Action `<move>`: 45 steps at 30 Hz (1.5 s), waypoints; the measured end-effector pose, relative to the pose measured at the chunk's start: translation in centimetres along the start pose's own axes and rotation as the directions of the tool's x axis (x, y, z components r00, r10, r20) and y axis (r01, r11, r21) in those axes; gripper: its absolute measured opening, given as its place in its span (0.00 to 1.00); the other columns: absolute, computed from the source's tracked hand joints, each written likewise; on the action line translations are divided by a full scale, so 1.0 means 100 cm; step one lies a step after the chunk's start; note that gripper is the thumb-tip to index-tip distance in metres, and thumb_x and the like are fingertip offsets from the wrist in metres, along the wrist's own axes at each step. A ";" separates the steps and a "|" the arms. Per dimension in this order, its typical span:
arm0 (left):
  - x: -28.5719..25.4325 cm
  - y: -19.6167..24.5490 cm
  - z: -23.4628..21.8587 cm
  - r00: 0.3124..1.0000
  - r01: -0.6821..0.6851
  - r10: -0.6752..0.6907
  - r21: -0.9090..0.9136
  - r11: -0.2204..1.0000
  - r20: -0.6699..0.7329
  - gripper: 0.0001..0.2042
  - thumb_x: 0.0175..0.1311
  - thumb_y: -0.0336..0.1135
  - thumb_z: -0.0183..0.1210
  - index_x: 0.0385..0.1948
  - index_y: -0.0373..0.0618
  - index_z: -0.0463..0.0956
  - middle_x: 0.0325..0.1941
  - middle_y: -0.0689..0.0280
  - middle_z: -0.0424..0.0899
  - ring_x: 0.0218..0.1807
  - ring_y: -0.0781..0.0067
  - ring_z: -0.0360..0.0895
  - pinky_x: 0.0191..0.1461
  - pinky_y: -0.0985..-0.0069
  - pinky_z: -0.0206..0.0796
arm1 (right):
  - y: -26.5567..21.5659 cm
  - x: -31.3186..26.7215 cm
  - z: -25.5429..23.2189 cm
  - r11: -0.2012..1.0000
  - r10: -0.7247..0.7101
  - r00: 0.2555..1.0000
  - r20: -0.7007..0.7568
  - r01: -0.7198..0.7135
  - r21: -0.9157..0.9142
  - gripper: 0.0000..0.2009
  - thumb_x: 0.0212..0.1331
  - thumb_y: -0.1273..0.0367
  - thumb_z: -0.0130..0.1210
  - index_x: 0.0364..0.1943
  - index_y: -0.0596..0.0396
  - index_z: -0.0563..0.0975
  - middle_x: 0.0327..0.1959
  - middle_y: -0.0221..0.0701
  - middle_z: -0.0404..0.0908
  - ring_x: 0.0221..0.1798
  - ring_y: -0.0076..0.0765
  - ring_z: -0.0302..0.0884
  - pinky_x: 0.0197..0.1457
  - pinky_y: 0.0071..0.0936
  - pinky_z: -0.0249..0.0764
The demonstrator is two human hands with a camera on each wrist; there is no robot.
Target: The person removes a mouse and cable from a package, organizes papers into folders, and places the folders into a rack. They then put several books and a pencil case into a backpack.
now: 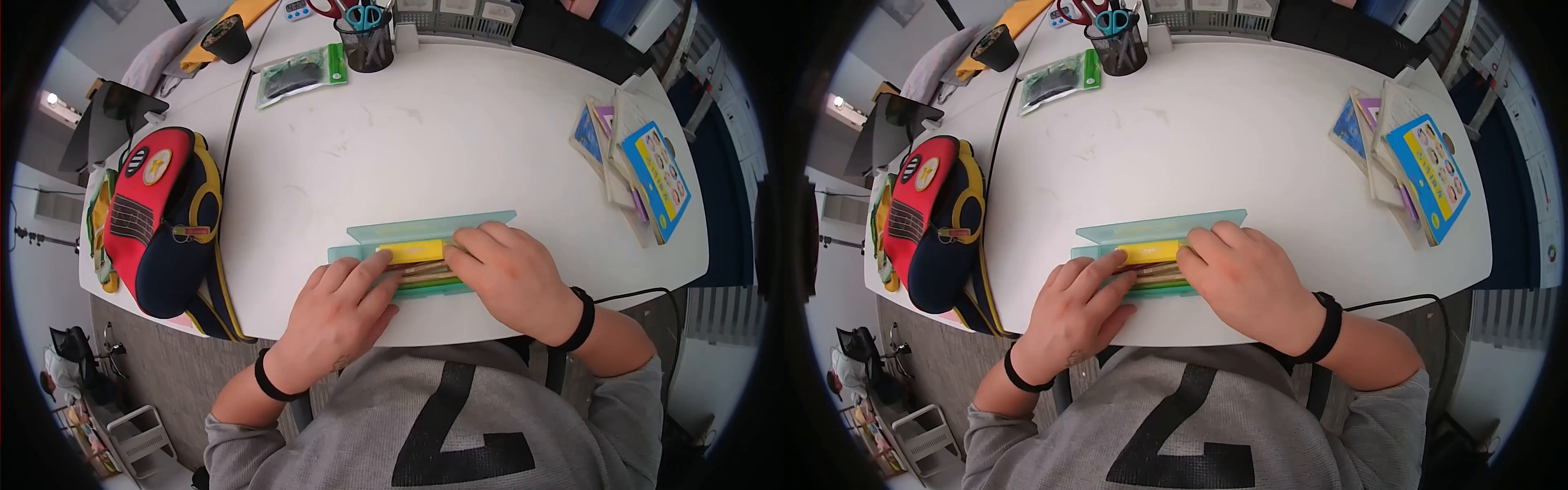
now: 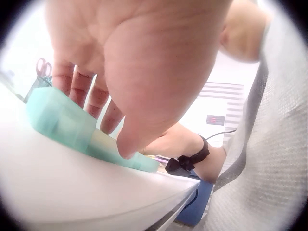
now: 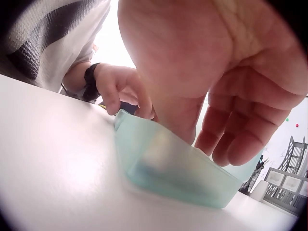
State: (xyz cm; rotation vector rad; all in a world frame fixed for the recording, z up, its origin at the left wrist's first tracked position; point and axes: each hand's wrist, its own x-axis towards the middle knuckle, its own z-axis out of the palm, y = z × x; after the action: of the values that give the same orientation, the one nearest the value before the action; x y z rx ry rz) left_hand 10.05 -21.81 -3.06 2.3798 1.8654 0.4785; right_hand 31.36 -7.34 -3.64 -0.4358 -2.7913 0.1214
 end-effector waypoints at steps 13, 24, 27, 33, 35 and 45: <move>0.009 -0.002 -0.003 0.996 0.019 -0.021 0.023 1.000 0.088 0.27 0.56 0.47 0.67 0.53 0.38 0.77 0.58 0.62 0.78 0.47 0.62 0.73 0.53 0.65 0.67 | -0.002 -0.001 0.004 0.995 0.086 0.995 0.050 -0.089 0.049 0.08 0.52 0.71 0.57 0.36 0.54 0.78 0.34 0.29 0.76 0.34 0.33 0.77 0.36 0.30 0.78; -0.002 0.015 -0.002 0.984 -0.076 0.074 0.007 0.997 0.160 0.31 0.56 0.48 0.68 0.60 0.43 0.73 0.69 0.61 0.72 0.70 0.54 0.66 0.72 0.55 0.57 | -0.007 -0.020 -0.020 0.989 0.003 1.000 -0.009 -0.001 0.147 0.16 0.51 0.68 0.64 0.45 0.55 0.80 0.46 0.29 0.81 0.52 0.36 0.80 0.50 0.27 0.78; -0.004 0.014 0.005 0.983 -0.081 0.075 0.031 0.996 0.166 0.31 0.55 0.49 0.68 0.59 0.43 0.74 0.67 0.60 0.73 0.70 0.54 0.67 0.71 0.55 0.58 | -0.010 -0.028 -0.018 0.992 0.012 0.999 0.039 -0.017 0.128 0.12 0.55 0.68 0.64 0.43 0.56 0.81 0.45 0.30 0.83 0.50 0.39 0.81 0.51 0.29 0.79; -0.029 -0.001 -0.032 0.920 -0.114 0.091 -0.040 0.993 -0.381 0.18 0.55 0.32 0.66 0.48 0.40 0.80 0.54 0.51 0.81 0.53 0.53 0.81 0.51 0.59 0.75 | 0.008 -0.033 -0.074 0.931 0.236 0.949 -0.208 -0.160 0.327 0.07 0.57 0.70 0.62 0.38 0.57 0.83 0.38 0.34 0.84 0.44 0.42 0.83 0.49 0.35 0.78; -0.014 -0.015 -0.042 0.898 0.046 -0.071 -0.068 0.997 -0.434 0.15 0.60 0.29 0.60 0.49 0.38 0.79 0.54 0.50 0.81 0.57 0.47 0.79 0.58 0.59 0.72 | 0.024 -0.010 -0.061 0.923 0.256 0.931 -0.260 -0.155 0.353 0.07 0.58 0.70 0.61 0.37 0.57 0.83 0.38 0.34 0.84 0.43 0.42 0.83 0.49 0.35 0.78; -0.003 -0.032 -0.007 0.999 0.043 -0.046 -0.284 0.958 -0.004 0.10 0.50 0.29 0.72 0.34 0.41 0.83 0.53 0.57 0.80 0.61 0.46 0.76 0.60 0.56 0.71 | 0.037 -0.021 -0.027 0.880 0.032 0.985 0.170 -0.108 0.462 0.07 0.53 0.66 0.67 0.32 0.53 0.83 0.51 0.34 0.79 0.55 0.44 0.75 0.57 0.35 0.74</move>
State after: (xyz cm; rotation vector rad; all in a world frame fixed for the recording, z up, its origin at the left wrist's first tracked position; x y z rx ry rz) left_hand 6.82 -21.36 -3.29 2.1478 1.7161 0.7035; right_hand 35.17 -4.37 -2.21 -0.4149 -2.7597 0.8663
